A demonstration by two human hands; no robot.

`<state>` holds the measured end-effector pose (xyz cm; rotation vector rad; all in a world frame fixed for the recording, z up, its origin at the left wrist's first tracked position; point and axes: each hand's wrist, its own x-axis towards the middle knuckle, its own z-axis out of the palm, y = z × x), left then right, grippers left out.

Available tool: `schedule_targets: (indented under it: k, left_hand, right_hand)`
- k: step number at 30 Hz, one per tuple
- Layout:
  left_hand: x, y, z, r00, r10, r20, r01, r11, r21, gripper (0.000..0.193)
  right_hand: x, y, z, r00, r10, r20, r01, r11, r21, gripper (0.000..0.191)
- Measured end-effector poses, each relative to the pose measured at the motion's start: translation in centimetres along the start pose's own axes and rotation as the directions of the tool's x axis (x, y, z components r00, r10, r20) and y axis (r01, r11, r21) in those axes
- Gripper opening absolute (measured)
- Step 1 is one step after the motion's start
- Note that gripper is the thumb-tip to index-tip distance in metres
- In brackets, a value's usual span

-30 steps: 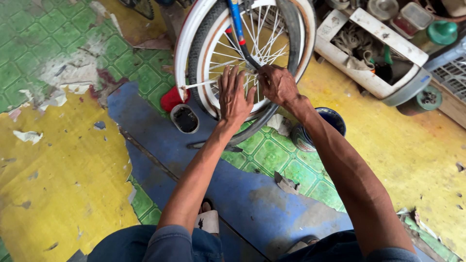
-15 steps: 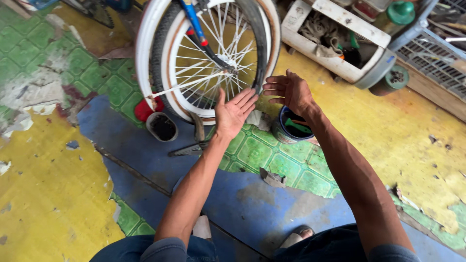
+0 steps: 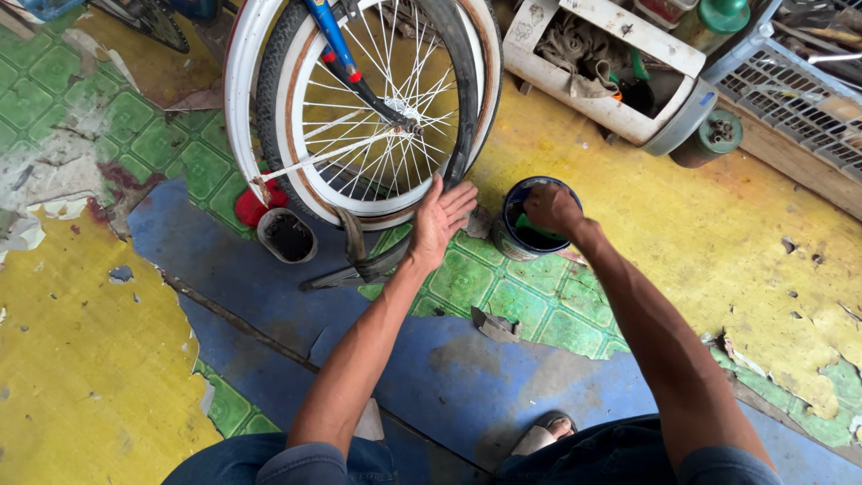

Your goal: The person uses a spoke wrench to tighten the spokes on a bicycle wheel. They then use a tire lever to remove the tire from the rim.

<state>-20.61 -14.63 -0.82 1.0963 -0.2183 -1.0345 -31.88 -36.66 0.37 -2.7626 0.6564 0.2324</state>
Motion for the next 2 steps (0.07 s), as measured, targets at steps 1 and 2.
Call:
schedule_targets:
  k: [1,2]
  left_hand:
    - [-0.17,-0.25,0.02,1.0,0.0,-0.014,0.001,1.0,0.031,0.104]
    - [-0.98,-1.25,0.5,1.0,0.003,-0.017,-0.003,0.999,0.032,0.104]
  right_hand:
    - [-0.1,0.24,0.54,1.0,0.009,0.026,-0.009,1.0,-0.015,0.032]
    - [-0.21,0.43,1.13,0.999,0.018,0.051,-0.016,0.999,-0.032,0.035]
